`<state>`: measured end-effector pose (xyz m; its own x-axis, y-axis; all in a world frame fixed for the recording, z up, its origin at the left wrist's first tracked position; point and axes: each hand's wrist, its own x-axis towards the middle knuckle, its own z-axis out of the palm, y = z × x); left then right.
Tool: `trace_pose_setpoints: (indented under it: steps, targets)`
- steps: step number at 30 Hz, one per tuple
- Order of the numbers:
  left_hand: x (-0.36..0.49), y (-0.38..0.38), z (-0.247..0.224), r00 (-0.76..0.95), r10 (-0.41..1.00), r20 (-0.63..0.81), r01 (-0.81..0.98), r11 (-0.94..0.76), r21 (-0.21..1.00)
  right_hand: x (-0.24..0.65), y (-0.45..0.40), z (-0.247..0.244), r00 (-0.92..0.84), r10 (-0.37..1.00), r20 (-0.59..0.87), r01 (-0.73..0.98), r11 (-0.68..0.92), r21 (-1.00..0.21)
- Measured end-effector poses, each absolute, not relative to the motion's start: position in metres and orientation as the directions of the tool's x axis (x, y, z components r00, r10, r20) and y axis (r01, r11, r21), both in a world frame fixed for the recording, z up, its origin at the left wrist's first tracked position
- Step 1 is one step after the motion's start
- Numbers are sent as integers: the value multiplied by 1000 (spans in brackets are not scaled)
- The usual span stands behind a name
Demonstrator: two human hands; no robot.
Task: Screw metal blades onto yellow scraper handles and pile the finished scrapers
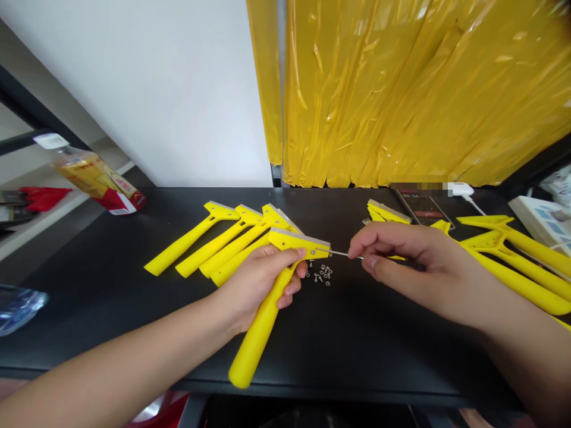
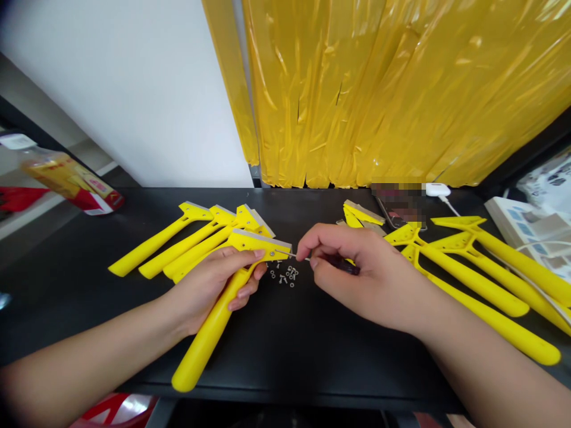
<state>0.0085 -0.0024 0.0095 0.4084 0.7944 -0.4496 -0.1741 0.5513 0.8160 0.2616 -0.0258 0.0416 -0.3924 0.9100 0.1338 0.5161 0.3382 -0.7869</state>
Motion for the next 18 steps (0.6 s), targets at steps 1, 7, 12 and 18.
trace_pose_setpoints:
  steps: [1, 7, 12, 18]
  targets:
    - [9, -2, 9, 404, 797, -449, -174, 549, 817, 262, -27, 42, -394, 909, 137, 511, 340, -789]
    - [8, -2, 8, 399, 799, -449, -171, 546, 820, 261, -30, 41, -388, 912, 130, 546, 341, -766]
    - [8, -4, 6, 403, 813, -421, -127, 505, 854, 261, -30, 40, -408, 907, 102, 557, 336, -759]
    - [8, -5, 5, 432, 800, -416, -23, 471, 882, 259, -36, 45, -377, 923, 70, 562, 289, -775]
